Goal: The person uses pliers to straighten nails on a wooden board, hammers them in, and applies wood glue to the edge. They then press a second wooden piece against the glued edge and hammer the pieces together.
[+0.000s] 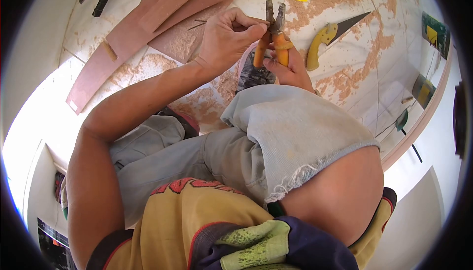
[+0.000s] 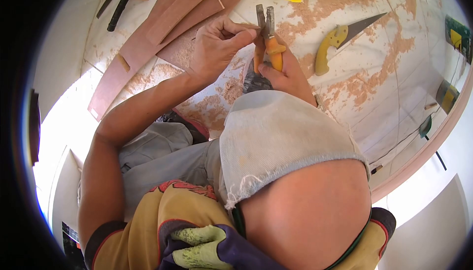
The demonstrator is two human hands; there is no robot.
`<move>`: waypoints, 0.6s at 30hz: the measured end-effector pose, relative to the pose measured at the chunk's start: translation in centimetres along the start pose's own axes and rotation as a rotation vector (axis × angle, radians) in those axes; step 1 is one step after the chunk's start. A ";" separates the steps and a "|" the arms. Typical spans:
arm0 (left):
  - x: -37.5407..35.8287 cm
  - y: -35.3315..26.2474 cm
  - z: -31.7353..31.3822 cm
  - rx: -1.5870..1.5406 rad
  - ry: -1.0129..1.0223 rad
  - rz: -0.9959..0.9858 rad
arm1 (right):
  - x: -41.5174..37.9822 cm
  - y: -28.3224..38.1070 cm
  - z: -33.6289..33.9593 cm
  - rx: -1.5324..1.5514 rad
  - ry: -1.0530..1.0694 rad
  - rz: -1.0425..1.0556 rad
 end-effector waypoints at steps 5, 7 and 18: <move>0.1 -0.3 -0.1 -0.041 0.157 0.168 | 0.2 -0.3 0.6 -0.240 -0.079 0.293; 0.9 -0.3 0.4 -0.249 0.222 0.331 | 0.2 -0.1 1.0 -0.503 -0.121 0.496; 1.0 1.0 1.2 0.268 0.410 0.332 | -0.1 -1.2 0.4 -0.553 -0.103 0.463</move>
Point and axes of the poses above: each hand's wrist, its own x-axis towards the middle knuckle, its own z-axis out of the back of the hand, y = z × x, the point moved 5 cm from there along x, towards the middle knuckle, and after that the axes turned 15 degrees about -y, right-handed, at the moved point
